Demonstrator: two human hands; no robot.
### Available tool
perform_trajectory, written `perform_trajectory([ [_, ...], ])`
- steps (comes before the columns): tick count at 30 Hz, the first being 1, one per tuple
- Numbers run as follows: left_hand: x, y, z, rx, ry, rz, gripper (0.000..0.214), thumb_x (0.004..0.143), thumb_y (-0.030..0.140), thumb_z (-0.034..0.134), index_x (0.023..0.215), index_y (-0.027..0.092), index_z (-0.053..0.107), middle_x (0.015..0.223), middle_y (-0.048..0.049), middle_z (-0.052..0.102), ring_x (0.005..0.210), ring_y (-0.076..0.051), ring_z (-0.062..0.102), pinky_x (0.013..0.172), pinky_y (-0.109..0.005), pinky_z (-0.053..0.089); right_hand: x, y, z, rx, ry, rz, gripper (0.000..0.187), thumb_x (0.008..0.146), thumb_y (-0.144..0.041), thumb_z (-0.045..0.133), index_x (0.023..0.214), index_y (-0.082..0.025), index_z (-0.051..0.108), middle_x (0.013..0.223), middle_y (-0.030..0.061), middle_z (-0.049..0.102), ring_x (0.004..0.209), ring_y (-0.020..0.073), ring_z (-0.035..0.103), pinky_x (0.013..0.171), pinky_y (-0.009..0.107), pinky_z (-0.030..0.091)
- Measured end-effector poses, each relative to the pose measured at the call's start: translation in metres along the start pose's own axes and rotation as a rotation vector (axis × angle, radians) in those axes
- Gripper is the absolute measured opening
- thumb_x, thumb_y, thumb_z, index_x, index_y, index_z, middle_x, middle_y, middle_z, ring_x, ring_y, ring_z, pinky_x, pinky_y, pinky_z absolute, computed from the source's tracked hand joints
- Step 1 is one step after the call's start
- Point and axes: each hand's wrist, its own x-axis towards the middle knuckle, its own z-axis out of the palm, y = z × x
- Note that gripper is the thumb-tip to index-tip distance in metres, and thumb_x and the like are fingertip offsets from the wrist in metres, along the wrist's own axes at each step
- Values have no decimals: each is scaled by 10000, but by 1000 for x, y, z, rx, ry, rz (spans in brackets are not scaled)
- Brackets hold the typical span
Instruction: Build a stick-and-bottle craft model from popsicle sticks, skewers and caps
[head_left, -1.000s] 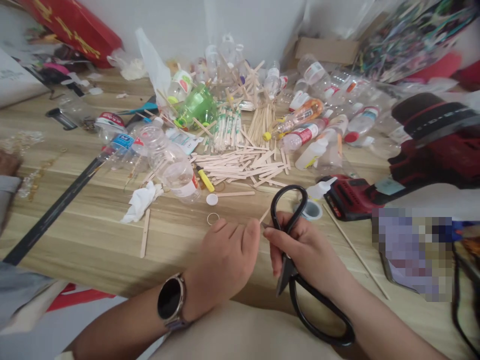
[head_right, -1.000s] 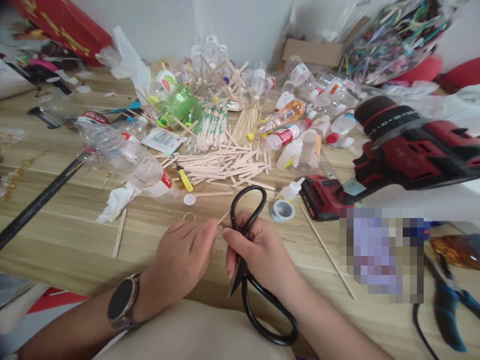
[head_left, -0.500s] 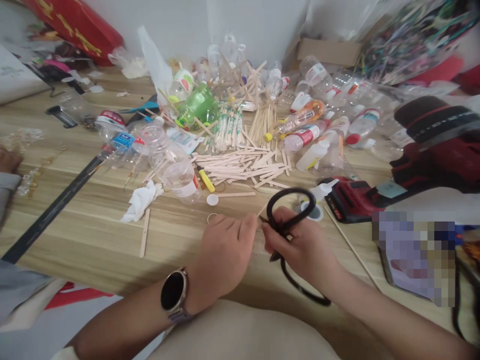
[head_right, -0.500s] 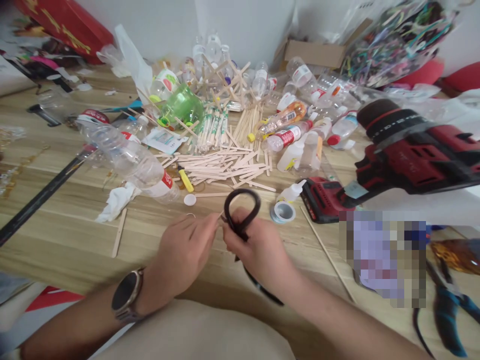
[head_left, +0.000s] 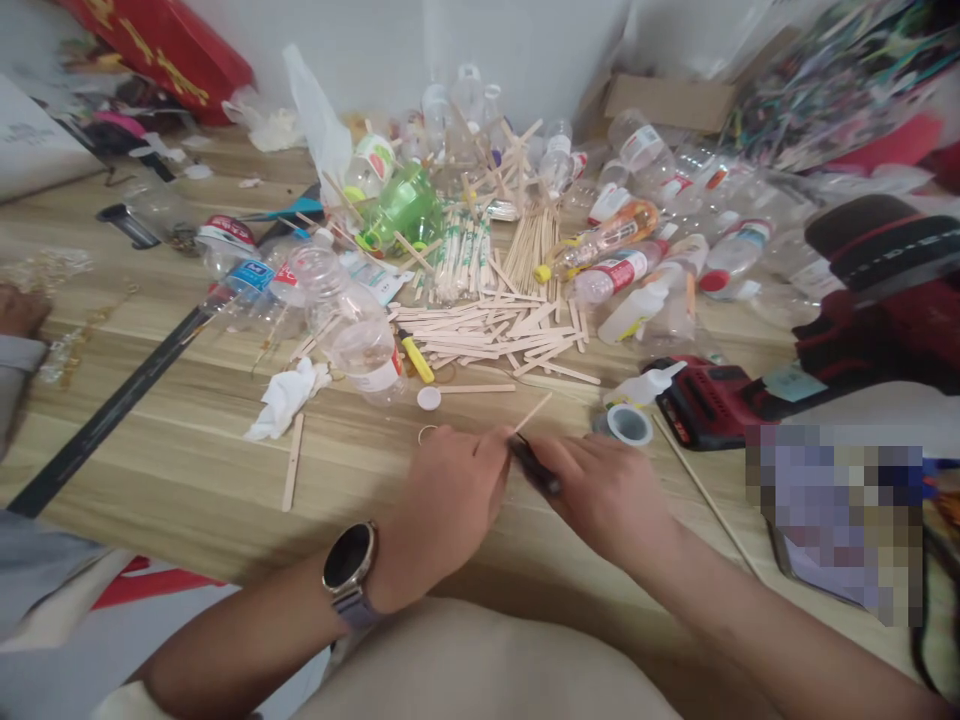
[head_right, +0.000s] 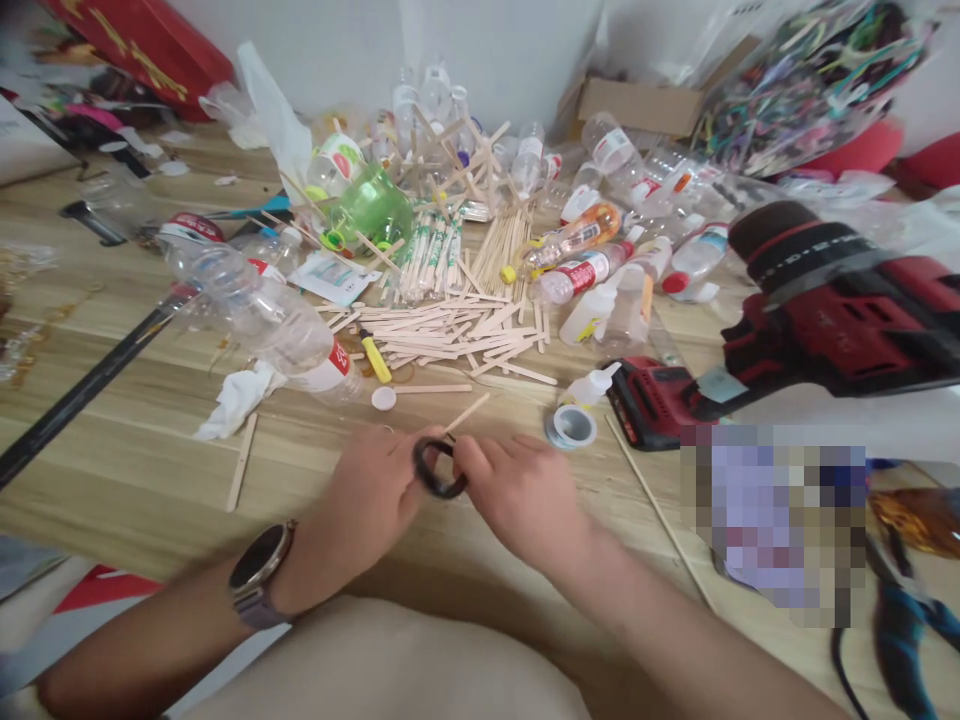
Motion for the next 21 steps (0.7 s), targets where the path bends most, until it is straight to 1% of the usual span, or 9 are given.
perform_trajectory([
  [2,2,3,-7,-69,-111,-84,223,932,162,417,1003,188,627,789,-39,697,717,-209,625,667,-322,444,-1,6,0,-195,17,-229,267,907,-117,402,679,-178,526,505,6,560,447,114,490,492,279,256],
  [3,2,4,-10,-90,-140,-113,225,936,171,409,954,188,633,771,-36,690,695,-200,618,648,-308,437,0,8,0,-203,4,-246,263,911,-118,406,688,-178,530,509,3,564,445,112,490,491,277,253],
  [5,2,5,-16,-89,-151,-138,230,942,215,414,870,182,630,703,-31,657,643,-189,595,601,-288,418,2,7,-2,-41,-50,-82,236,911,-183,441,685,-186,510,514,-5,574,444,110,503,475,252,270],
  [8,-1,2,-19,-64,-53,-50,182,923,282,484,932,174,631,653,-16,624,640,-195,585,619,-301,432,9,0,-10,491,-219,377,244,886,-316,474,672,-203,448,494,-17,585,435,115,533,450,211,358],
  [10,-2,-4,-19,-102,56,36,190,934,295,487,1003,178,619,738,-27,652,734,-204,609,703,-328,461,14,-5,-16,834,-334,600,237,853,-379,501,702,-209,436,469,-29,583,406,116,533,431,207,404],
  [12,-2,-9,-16,-175,145,65,217,963,298,445,1052,173,599,919,-66,672,894,-215,613,804,-352,471,18,-8,-21,1066,-407,733,241,803,-416,546,740,-208,442,447,-44,574,367,112,512,396,203,405],
  [15,-1,-12,-11,-319,125,75,239,983,257,395,1133,161,554,1120,-101,639,1063,-213,572,899,-356,459,21,-10,-24,1231,-454,843,252,747,-429,574,742,-205,458,407,-58,536,323,99,467,347,189,369],
  [18,0,-8,-7,-414,30,41,227,953,128,355,1045,169,558,960,-62,663,916,-186,605,797,-306,474,21,-11,-23,1278,-447,830,241,753,-424,568,755,-193,498,393,-57,526,314,87,447,333,172,339],
  [21,-1,-3,-8,-455,25,-27,237,890,53,346,875,179,546,781,-18,624,750,-158,586,688,-263,442,21,-12,-21,1251,-418,747,236,783,-414,571,769,-185,518,420,-53,558,335,88,478,367,174,389],
])
